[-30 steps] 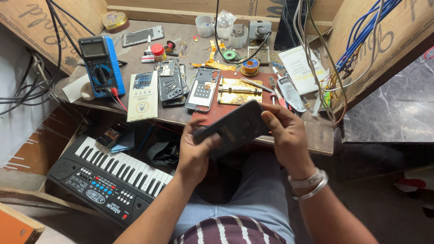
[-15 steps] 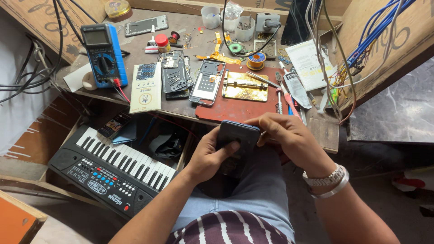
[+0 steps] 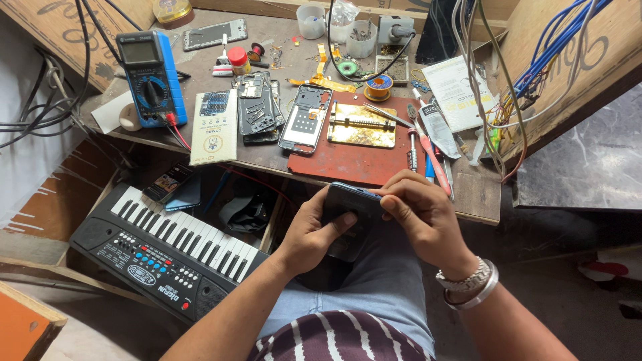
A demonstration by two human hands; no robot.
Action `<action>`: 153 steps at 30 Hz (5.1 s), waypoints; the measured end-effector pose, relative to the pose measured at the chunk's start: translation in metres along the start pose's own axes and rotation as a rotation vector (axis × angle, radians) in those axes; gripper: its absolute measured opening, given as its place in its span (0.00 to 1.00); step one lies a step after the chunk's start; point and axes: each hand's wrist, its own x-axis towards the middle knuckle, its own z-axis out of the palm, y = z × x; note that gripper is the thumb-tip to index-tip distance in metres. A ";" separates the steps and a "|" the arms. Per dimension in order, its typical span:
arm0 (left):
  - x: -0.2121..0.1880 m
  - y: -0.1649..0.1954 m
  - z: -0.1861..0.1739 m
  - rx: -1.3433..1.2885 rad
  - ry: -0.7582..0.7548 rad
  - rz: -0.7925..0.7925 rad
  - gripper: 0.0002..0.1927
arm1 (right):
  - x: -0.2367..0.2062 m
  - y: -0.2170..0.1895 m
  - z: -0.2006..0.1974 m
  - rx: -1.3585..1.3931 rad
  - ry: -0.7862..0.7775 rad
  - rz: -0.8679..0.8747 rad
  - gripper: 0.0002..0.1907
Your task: The person repairs a disassembled smartphone at a cluttered workbench. They use a screwdriver to work on the phone's internal components, then align and press the back cover onto the phone body, press along its edges, and finally hold and operate the reassembled phone.
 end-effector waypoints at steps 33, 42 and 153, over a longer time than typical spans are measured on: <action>0.002 -0.012 0.008 -0.204 0.121 0.104 0.14 | 0.012 -0.005 -0.002 0.197 0.082 0.092 0.19; 0.003 -0.021 0.013 -0.647 0.325 -0.021 0.12 | -0.004 -0.010 0.039 -0.128 0.170 -0.035 0.13; -0.001 0.017 -0.010 0.529 0.002 0.105 0.19 | 0.019 -0.004 0.003 -0.177 0.052 -0.102 0.17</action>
